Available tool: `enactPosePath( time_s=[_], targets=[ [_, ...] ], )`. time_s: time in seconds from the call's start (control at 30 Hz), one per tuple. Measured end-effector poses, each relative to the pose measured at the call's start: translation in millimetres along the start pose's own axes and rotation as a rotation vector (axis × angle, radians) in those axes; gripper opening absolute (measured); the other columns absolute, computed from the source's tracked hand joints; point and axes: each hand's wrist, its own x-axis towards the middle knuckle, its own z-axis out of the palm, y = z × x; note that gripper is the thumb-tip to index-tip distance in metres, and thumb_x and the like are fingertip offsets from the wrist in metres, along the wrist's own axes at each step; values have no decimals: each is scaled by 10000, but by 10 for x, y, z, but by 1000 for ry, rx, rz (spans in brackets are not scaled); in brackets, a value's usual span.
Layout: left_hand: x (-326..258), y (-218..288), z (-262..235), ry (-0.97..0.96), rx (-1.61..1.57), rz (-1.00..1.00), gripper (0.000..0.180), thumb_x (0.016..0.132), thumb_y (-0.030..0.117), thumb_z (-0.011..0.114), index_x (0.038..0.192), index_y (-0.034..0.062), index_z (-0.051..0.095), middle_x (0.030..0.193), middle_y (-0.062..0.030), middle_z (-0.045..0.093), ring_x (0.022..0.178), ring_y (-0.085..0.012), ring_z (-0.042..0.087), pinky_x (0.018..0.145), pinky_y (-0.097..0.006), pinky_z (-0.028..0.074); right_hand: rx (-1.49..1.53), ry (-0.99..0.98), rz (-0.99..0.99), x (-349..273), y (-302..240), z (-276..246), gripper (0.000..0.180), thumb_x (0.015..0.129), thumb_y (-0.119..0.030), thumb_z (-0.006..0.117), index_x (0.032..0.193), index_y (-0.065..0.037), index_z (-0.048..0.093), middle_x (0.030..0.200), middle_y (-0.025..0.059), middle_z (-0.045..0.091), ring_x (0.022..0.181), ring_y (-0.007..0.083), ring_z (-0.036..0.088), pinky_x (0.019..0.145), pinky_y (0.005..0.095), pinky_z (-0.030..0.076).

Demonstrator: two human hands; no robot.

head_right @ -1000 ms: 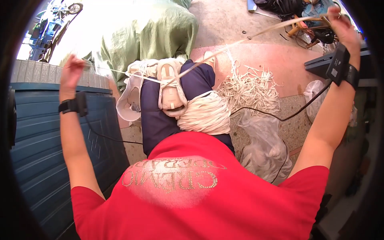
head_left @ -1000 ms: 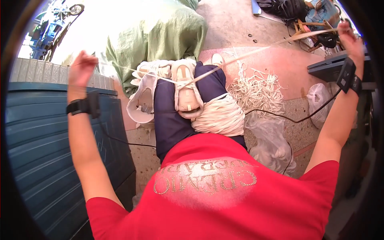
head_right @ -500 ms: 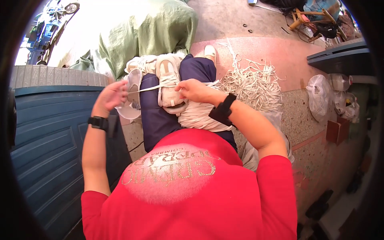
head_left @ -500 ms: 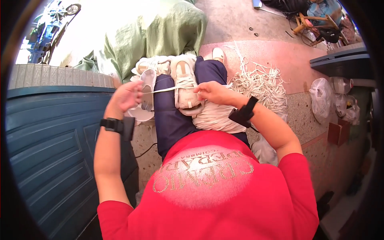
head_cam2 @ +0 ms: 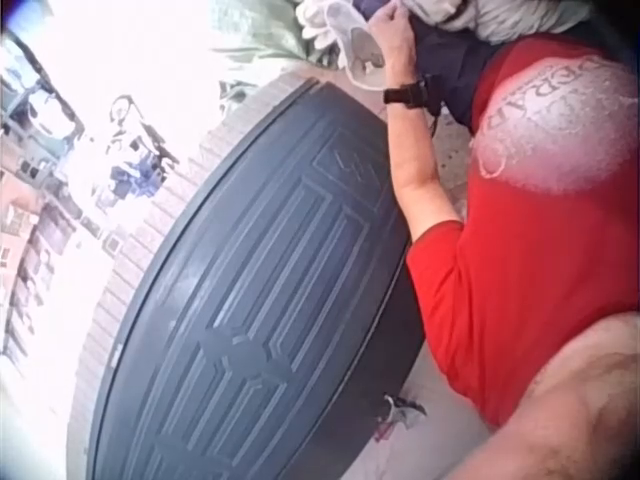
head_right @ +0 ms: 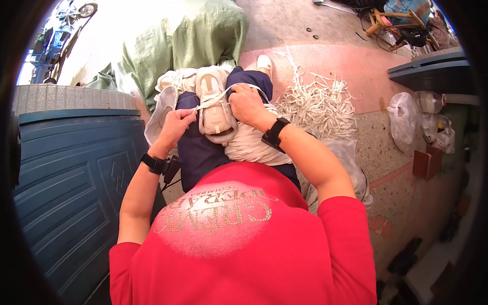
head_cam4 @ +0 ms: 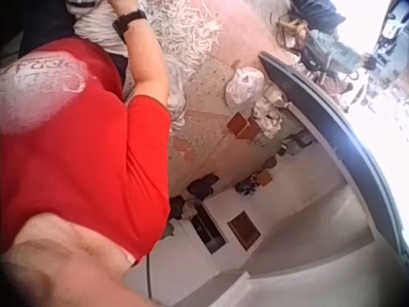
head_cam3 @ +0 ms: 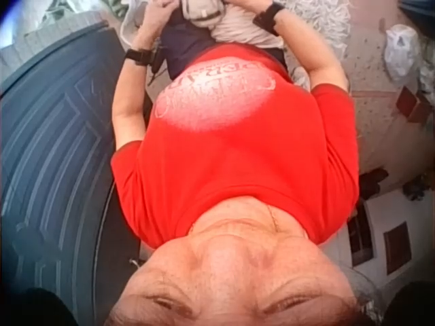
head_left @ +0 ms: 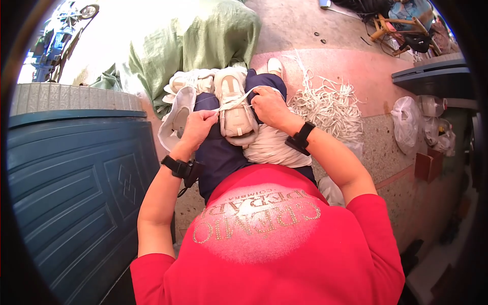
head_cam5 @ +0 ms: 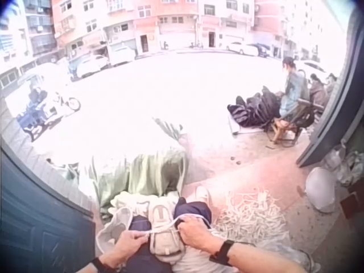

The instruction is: The recorder is lacing several pairs of white shoes in a workshop setting.

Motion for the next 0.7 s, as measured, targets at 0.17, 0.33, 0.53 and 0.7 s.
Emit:
enactPosePath(
  time_s=[0.17,0.33,0.53,0.7],
  targets=[
    [-88,19,55,22,-85,-45,230,824,142,579,960,-35,633,692,4,586,598,-29,483,549,-178,394,5,-21,87,25,-40,59,184,722,-123,499,776,-70,667,1102,94,534,1092,257,433,881,429,340],
    [-43,-36,72,127,220,57,225,829,164,563,947,-13,634,681,-30,603,608,-82,528,571,-230,427,-28,-45,103,46,-130,38,186,726,-132,503,779,-81,673,1095,79,540,1082,241,432,848,427,342],
    [35,-118,121,246,582,336,171,825,169,534,829,24,626,759,-137,620,703,-299,591,633,-341,465,-31,-132,98,62,-177,6,164,736,-152,534,810,-105,674,954,44,564,1002,218,466,777,395,352],
    [38,51,98,200,1010,616,118,804,129,510,771,58,598,725,-107,569,735,-278,538,637,-402,451,-86,11,110,40,-179,64,145,732,-161,553,806,-92,657,867,54,566,936,232,492,745,404,374]
  ],
)
